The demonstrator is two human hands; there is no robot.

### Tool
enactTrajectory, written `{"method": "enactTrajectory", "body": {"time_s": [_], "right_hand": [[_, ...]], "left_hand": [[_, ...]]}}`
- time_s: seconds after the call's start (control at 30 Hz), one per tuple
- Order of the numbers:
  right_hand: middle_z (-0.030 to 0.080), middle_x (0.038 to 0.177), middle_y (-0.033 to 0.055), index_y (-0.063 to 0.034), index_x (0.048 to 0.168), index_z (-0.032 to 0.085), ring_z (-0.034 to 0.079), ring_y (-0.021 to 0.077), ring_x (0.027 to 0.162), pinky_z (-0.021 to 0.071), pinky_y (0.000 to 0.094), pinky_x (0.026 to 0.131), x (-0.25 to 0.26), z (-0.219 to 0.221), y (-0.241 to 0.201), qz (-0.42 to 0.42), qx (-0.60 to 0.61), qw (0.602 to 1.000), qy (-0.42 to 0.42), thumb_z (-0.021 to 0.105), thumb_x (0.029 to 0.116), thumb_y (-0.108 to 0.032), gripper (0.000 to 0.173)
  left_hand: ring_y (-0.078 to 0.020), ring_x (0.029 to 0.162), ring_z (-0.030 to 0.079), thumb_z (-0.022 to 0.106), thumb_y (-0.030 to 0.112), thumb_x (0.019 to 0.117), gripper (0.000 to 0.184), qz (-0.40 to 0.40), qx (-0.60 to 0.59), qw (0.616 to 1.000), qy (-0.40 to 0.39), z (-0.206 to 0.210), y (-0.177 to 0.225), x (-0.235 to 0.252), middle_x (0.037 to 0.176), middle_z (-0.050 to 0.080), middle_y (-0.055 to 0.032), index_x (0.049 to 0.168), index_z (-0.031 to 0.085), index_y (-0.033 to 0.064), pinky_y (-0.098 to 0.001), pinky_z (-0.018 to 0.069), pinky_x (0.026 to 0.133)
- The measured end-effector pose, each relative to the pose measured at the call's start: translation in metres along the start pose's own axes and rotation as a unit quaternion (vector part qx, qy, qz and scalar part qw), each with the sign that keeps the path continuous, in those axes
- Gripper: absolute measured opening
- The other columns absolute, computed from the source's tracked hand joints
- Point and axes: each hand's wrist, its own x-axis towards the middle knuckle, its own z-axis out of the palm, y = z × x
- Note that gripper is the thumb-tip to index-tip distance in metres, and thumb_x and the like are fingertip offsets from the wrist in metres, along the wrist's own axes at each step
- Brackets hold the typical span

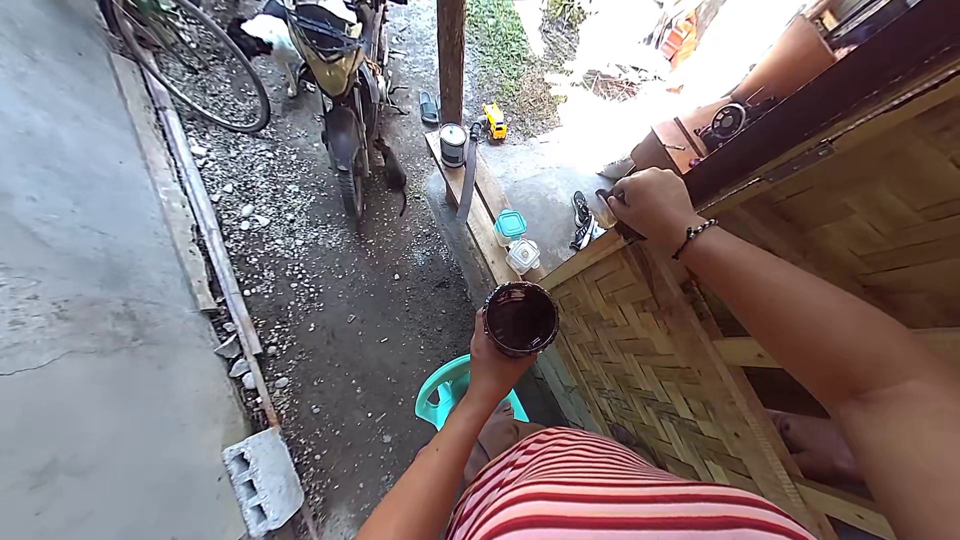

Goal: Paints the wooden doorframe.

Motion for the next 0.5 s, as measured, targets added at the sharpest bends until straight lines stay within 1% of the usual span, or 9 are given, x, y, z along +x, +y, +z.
{"method": "enactTrajectory", "body": {"time_s": [0.1, 0.17, 0.2, 0.23, 0.3, 0.37, 0.43, 0.5], "right_hand": [[0.07, 0.089, 0.0251, 0.0025, 0.088, 0.069, 0.069, 0.0466, 0.09, 0.05, 0.0639, 0.072, -0.01, -0.021, -0.015, -0.009, -0.032, 0.999, 0.028, 0.055, 0.1015, -0.019, 0.029], [0.07, 0.088, 0.0247, 0.0021, 0.088, 0.07, 0.069, 0.0464, 0.09, 0.0501, 0.0652, 0.076, -0.015, -0.025, -0.024, -0.027, 0.009, 0.999, 0.045, 0.057, 0.1003, -0.02, 0.028], [0.07, 0.089, 0.0251, 0.0019, 0.091, 0.071, 0.068, 0.047, 0.092, 0.05, 0.0668, 0.078, -0.016, -0.022, -0.027, -0.026, 0.036, 0.998, 0.037, 0.058, 0.1005, -0.021, 0.028], [0.07, 0.088, 0.0248, 0.001, 0.092, 0.073, 0.069, 0.0468, 0.091, 0.0502, 0.0676, 0.078, -0.015, -0.014, -0.028, -0.024, 0.054, 0.998, 0.03, 0.059, 0.1003, -0.022, 0.028], [0.07, 0.087, 0.0238, 0.0001, 0.09, 0.072, 0.069, 0.0457, 0.089, 0.0513, 0.0663, 0.075, -0.01, 0.011, -0.022, -0.025, 0.05, 0.998, 0.023, 0.059, 0.1005, -0.022, 0.027], [0.07, 0.088, 0.0233, 0.001, 0.088, 0.07, 0.07, 0.0442, 0.088, 0.0523, 0.0622, 0.072, -0.009, 0.025, -0.01, -0.013, 0.007, 1.0, 0.028, 0.056, 0.1013, -0.019, 0.028], [0.07, 0.089, 0.0228, 0.0018, 0.086, 0.069, 0.07, 0.0433, 0.088, 0.0524, 0.0611, 0.071, -0.014, 0.017, -0.001, 0.008, -0.001, 0.999, 0.049, 0.055, 0.1014, -0.018, 0.028], [0.07, 0.086, 0.0212, 0.0009, 0.086, 0.069, 0.07, 0.0416, 0.084, 0.0525, 0.0591, 0.068, -0.024, 0.003, -0.001, 0.013, 0.002, 0.996, 0.09, 0.056, 0.1005, -0.018, 0.027]], "left_hand": [[-0.0142, 0.114, 0.068, 0.094, 0.024, 0.0644, 0.092, -0.004, 0.005, 1.0, 0.001, 0.0, 0.0, -0.001, 0.119, 0.07, -0.0173, 0.135, 0.049, -0.0111, -0.0308, 0.0522, 0.104], [-0.015, 0.114, 0.068, 0.095, 0.024, 0.0641, 0.092, -0.003, 0.001, 1.0, 0.0, 0.001, -0.001, 0.0, 0.119, 0.07, -0.0183, 0.135, 0.048, -0.012, -0.0316, 0.0526, 0.104], [-0.015, 0.114, 0.067, 0.095, 0.024, 0.0643, 0.093, -0.006, -0.001, 1.0, -0.004, 0.001, -0.001, 0.0, 0.119, 0.069, -0.0186, 0.136, 0.048, -0.0121, -0.0316, 0.0523, 0.105], [-0.0149, 0.114, 0.067, 0.095, 0.024, 0.0644, 0.093, -0.007, 0.0, 1.0, -0.008, 0.001, -0.001, 0.001, 0.12, 0.069, -0.0189, 0.136, 0.047, -0.0125, -0.0314, 0.0522, 0.105], [-0.0151, 0.115, 0.067, 0.095, 0.025, 0.0641, 0.095, -0.009, 0.007, 1.0, -0.013, 0.002, -0.001, 0.001, 0.12, 0.069, -0.0189, 0.137, 0.047, -0.013, -0.0312, 0.0521, 0.105], [-0.0164, 0.116, 0.067, 0.095, 0.025, 0.0635, 0.096, -0.005, 0.012, 1.0, -0.015, 0.002, -0.001, 0.002, 0.122, 0.069, -0.0198, 0.137, 0.047, -0.0144, -0.0316, 0.0517, 0.106], [-0.0169, 0.118, 0.066, 0.096, 0.023, 0.0627, 0.098, -0.008, 0.011, 1.0, -0.019, 0.002, 0.001, 0.004, 0.123, 0.068, -0.0212, 0.137, 0.046, -0.0154, -0.0314, 0.0508, 0.107], [-0.0177, 0.119, 0.066, 0.096, 0.022, 0.0624, 0.1, -0.017, 0.016, 0.999, -0.026, 0.002, 0.006, 0.005, 0.125, 0.067, -0.0223, 0.139, 0.044, -0.0157, -0.032, 0.0494, 0.109]]}}
